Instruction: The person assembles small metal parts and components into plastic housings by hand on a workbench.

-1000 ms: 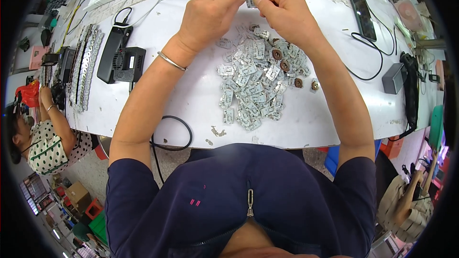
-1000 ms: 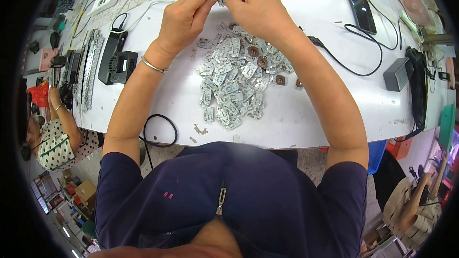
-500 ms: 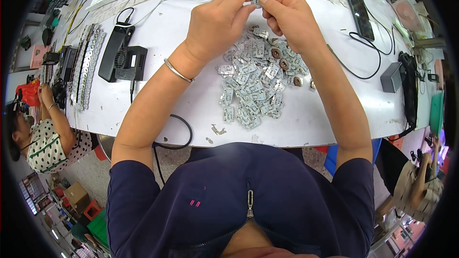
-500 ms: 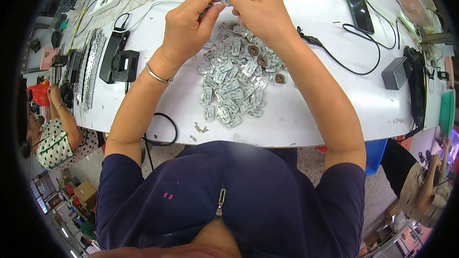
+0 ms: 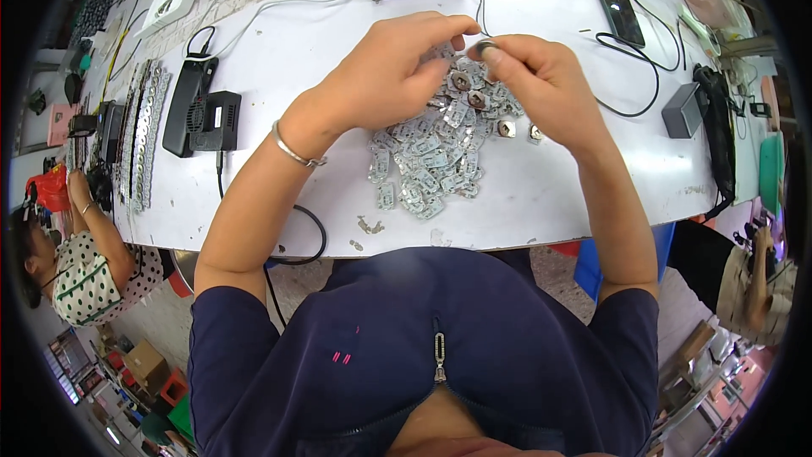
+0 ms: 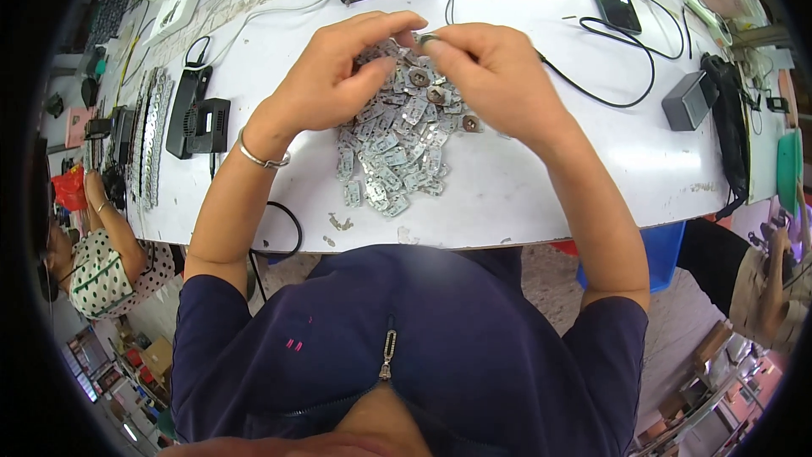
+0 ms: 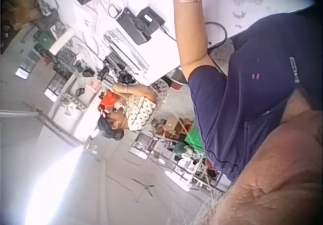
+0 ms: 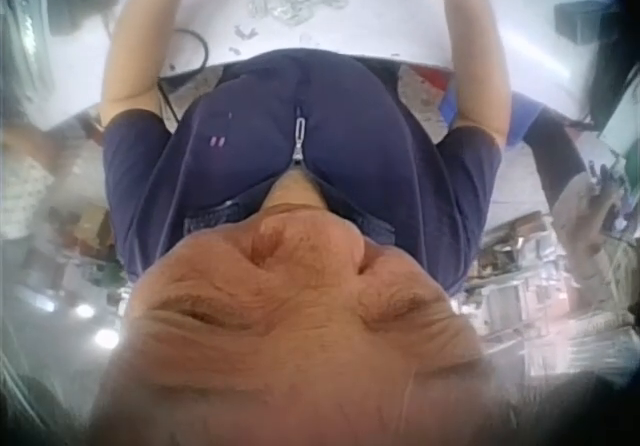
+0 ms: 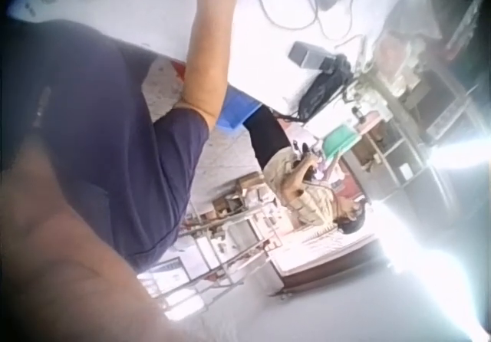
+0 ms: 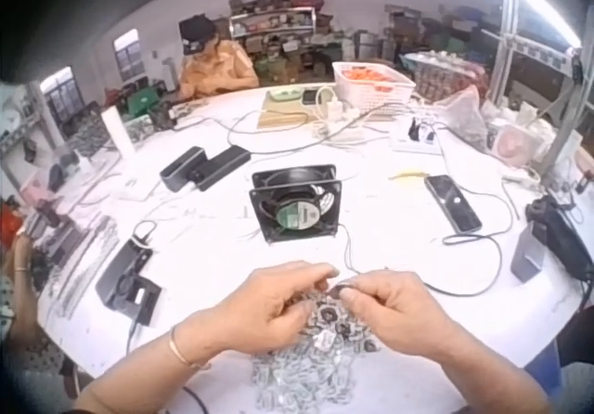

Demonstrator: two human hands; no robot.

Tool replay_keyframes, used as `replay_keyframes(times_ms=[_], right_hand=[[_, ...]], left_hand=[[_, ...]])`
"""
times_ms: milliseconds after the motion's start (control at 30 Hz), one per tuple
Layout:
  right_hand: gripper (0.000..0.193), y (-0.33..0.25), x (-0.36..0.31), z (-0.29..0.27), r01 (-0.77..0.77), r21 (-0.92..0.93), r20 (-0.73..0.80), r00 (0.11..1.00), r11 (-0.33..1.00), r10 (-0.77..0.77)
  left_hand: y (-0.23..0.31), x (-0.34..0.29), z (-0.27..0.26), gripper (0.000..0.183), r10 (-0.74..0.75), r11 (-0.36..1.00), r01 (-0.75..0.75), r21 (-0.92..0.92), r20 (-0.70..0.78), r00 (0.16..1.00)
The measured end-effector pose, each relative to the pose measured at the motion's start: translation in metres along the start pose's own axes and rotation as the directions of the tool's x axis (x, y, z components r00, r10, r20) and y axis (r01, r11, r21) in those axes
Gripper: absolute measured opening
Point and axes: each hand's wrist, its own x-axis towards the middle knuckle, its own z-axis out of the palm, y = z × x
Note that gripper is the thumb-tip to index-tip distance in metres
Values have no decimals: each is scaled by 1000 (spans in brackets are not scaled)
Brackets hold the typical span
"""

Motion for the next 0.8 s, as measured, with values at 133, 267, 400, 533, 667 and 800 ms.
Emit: replay_keyframes(times_ms=[133, 267, 400, 533, 667, 800], right_hand=[[23, -8, 7, 14, -15, 151, 52, 999, 988, 8], [24, -8, 9, 15, 11, 116, 92, 996, 993, -22], [24, -11, 12, 13, 12, 95, 161, 987, 995, -27], [25, -13, 15, 11, 19, 25, 186, 982, 999, -23], [25, -21, 19, 5, -32, -17, 182, 983, 999, 35], [26, -27, 22, 0, -114, 8, 175, 978, 993, 111]], left_hand=[[0, -5, -5, 54, 61, 993, -56, -106, 42, 997], [-2, -6, -6, 58, 150, 986, -145, -84, 46, 988], [1, -8, -10, 63, 126, 983, -116, -144, 61, 990], [3, -6, -8, 64, -34, 959, 65, -277, 112, 993], [5, -5, -9, 52, -149, 891, 147, -429, 29, 988], [3, 1, -25, 28, -313, 859, 375, -349, 222, 924]])
